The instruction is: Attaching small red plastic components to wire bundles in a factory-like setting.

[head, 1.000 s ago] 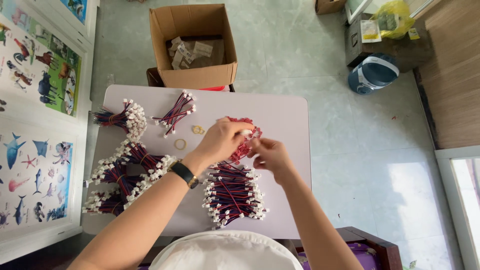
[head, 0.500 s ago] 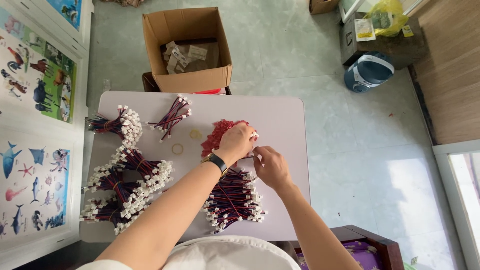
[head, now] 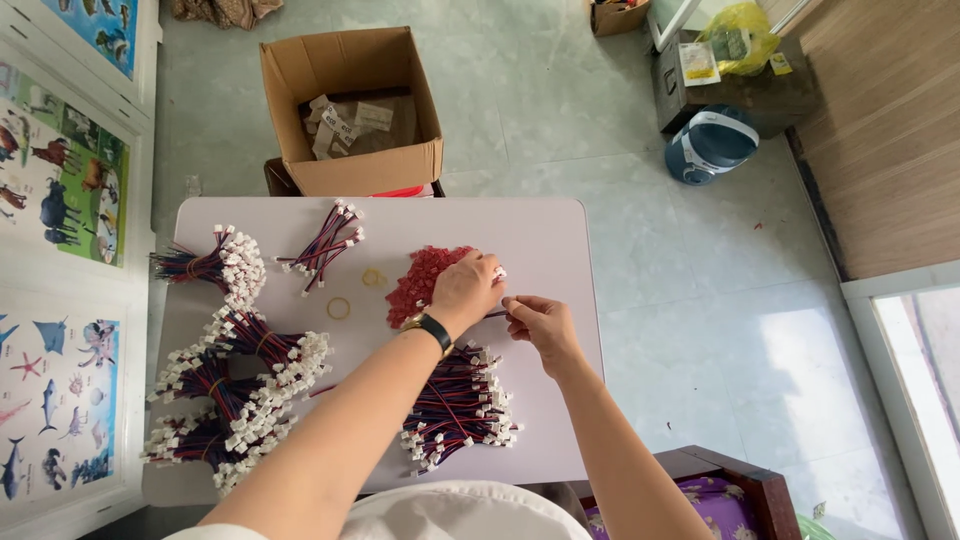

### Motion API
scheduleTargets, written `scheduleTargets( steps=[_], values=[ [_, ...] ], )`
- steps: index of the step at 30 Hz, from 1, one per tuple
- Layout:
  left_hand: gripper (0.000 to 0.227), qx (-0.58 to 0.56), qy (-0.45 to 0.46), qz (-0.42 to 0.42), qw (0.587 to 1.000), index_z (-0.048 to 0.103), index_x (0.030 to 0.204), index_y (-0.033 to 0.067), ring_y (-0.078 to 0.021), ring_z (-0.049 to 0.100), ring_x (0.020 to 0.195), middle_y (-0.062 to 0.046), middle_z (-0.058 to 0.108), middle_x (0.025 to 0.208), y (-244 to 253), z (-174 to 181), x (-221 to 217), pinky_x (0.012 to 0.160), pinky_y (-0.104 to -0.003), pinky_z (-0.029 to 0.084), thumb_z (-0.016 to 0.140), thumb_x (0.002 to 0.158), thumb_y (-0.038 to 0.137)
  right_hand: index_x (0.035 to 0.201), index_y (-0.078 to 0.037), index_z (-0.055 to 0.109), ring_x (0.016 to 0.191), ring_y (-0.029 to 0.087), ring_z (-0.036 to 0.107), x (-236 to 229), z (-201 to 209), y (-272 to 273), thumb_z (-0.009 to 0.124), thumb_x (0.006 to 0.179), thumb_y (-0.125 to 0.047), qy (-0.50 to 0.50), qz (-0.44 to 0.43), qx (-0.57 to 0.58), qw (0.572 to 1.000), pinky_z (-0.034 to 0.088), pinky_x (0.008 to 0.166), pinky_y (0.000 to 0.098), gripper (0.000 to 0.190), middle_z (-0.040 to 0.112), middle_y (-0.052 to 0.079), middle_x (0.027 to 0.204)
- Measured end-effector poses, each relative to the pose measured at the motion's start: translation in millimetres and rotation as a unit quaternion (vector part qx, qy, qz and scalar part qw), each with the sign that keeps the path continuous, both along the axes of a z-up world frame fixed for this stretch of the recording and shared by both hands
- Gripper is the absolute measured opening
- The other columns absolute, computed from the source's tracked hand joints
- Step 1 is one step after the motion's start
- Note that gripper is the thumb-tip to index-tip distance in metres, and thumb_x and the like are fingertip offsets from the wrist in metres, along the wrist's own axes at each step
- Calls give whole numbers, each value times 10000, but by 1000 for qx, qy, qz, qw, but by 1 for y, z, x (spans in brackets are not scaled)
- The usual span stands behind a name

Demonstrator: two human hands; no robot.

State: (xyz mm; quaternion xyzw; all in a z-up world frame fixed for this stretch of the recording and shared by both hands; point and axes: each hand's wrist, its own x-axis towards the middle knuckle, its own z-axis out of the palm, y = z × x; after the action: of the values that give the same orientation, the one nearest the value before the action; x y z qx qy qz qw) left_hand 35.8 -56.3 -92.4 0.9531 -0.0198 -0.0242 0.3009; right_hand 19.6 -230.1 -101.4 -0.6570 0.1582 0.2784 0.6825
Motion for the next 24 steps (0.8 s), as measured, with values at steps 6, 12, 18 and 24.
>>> scheduleTargets(
  steps=[6, 12, 18, 24],
  values=[
    [154, 84, -32, -36, 995, 697, 951, 39, -331, 714, 824, -164, 708, 957, -2, -25, 8, 701, -434, 576, 673, 890, 178, 1005, 23, 773, 664, 127, 608, 4, -1, -7, 751, 889, -231, 23, -26, 11, 999, 549, 645, 293, 280, 683, 49, 795],
    [195, -169, 3, -58, 984, 697, 913, 3, -276, 699, 668, -154, 724, 781, 7, 69, -23, 617, -392, 536, 682, 905, 197, 954, -15, 709, 678, 90, 527, 2, 25, -8, 725, 953, -243, 92, -21, 237, 967, 498, 644, 276, 228, 618, 5, 808],
    [232, -309, -98, -72, 943, 749, 1010, 6, -156, 725, 790, -87, 771, 941, 32, 67, -39, 682, -307, 579, 780, 912, 214, 866, -53, 669, 625, 97, 497, 8, 33, 4, 679, 942, -138, 195, -64, 303, 931, 459, 604, 264, 115, 623, 20, 774],
    [249, -361, 53, 87, 927, 799, 1031, 61, -36, 635, 590, -16, 745, 740, 30, 89, -44, 535, -236, 533, 783, 861, 242, 913, 17, 729, 658, 103, 536, 18, 63, 10, 672, 939, -125, 103, 6, 229, 968, 501, 638, 288, 155, 649, 26, 776]
  ],
)
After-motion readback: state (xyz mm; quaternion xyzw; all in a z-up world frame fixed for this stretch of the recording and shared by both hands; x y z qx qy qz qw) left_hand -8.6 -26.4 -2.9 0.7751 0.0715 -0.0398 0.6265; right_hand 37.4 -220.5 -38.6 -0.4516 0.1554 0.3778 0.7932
